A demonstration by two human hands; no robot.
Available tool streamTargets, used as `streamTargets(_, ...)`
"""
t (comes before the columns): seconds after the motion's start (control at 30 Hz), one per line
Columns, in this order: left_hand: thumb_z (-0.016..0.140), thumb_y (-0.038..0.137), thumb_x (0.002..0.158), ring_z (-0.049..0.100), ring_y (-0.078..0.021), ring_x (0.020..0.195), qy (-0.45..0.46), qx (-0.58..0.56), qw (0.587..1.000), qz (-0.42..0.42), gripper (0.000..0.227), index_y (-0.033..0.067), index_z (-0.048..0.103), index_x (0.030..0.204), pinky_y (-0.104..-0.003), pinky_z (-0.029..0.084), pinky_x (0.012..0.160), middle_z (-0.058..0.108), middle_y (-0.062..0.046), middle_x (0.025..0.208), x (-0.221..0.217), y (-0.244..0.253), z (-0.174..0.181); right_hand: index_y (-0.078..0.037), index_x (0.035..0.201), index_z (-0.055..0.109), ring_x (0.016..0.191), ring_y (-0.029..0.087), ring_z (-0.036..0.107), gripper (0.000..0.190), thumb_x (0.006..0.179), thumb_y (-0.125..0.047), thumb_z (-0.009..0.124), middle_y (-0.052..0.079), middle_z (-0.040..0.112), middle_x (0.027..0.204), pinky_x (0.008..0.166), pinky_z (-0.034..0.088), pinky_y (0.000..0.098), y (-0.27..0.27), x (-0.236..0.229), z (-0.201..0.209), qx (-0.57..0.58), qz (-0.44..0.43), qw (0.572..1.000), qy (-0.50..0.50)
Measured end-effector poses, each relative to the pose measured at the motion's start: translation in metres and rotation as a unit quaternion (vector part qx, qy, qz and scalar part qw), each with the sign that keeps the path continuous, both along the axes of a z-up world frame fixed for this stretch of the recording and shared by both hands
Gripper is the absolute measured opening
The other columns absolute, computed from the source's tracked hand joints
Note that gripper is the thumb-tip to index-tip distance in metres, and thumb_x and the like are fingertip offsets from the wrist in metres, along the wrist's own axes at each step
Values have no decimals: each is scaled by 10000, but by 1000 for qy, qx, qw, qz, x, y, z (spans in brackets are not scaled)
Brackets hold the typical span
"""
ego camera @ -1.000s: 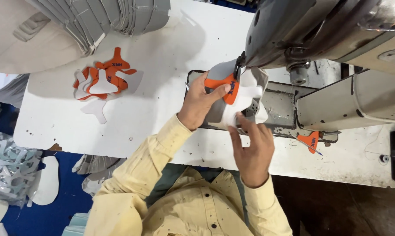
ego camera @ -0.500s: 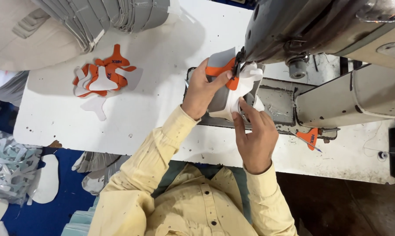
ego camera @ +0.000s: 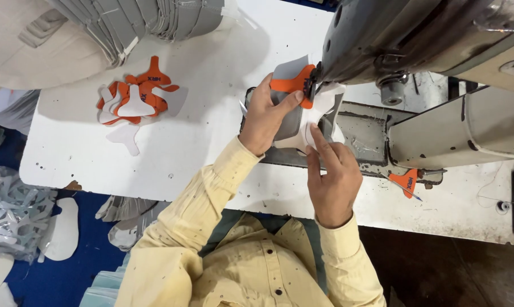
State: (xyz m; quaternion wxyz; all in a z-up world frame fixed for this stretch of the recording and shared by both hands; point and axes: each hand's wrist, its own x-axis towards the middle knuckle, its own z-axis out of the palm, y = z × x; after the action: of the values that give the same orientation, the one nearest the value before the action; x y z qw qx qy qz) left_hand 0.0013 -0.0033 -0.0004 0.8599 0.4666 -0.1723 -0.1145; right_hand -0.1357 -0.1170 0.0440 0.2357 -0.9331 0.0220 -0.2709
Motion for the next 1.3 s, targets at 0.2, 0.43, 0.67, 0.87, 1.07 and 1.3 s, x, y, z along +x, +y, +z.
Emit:
streamTargets(0.2, 699, 106, 1013, 648, -114, 1092, -8, 3, 999, 49, 339, -46, 558, 1281, -294, 527, 1003, 697, -81, 1189, -3, -11, 1, -138, 1356, 708, 674, 212, 536, 434, 940, -25, 750, 80, 589, 809, 630, 467, 362, -14, 9, 2, 6, 12, 1000, -6)
streamTargets(0.43, 670, 150, 1038, 643, -133, 1026, -33, 59, 977, 200, 341, -56, 518, 1264, -296, 533, 933, 702, -108, 1148, -19, -34, -1, -112, 1322, 740, 655, 188, 500, 384, 949, -22, 747, 65, 569, 776, 599, 436, 347, -42, 22, 1, 2, 49, 999, 10)
streamTargets(0.67, 627, 243, 1096, 589, -119, 1010, -50, 72, 973, 212, 389, -17, 440, 1317, -283, 506, 888, 625, -86, 1177, -27, -32, -31, -121, 1304, 751, 663, 152, 505, 325, 993, -29, 722, 68, 562, 797, 602, 426, 315, -67, 39, 22, 59, 121, 990, 47)
streamTargets(0.87, 548, 253, 1105, 608, -89, 951, -25, 99, 990, 101, 369, 9, 494, 1377, -258, 531, 834, 620, -45, 1123, -29, 22, -43, -146, 1319, 740, 686, 153, 514, 349, 990, -30, 717, 67, 561, 803, 599, 429, 314, -78, 41, 14, 59, 131, 988, 54)
streamTargets(1.07, 548, 77, 1087, 612, -133, 1118, -60, 45, 994, 80, 304, 14, 455, 1369, -297, 531, 997, 592, -56, 1240, -26, 40, -38, -154, 1338, 729, 681, 160, 526, 373, 987, -29, 714, 88, 563, 824, 615, 452, 314, -76, 38, 16, 42, 137, 988, 59)
streamTargets(1.3, 629, -63, 988, 628, -150, 1087, -92, 133, 978, 128, 380, 28, 461, 1316, -300, 533, 914, 589, -82, 1220, -6, 33, -38, -151, 1339, 722, 672, 157, 523, 365, 993, -35, 715, 82, 571, 831, 606, 446, 313, -74, 38, 13, 44, 137, 988, 49)
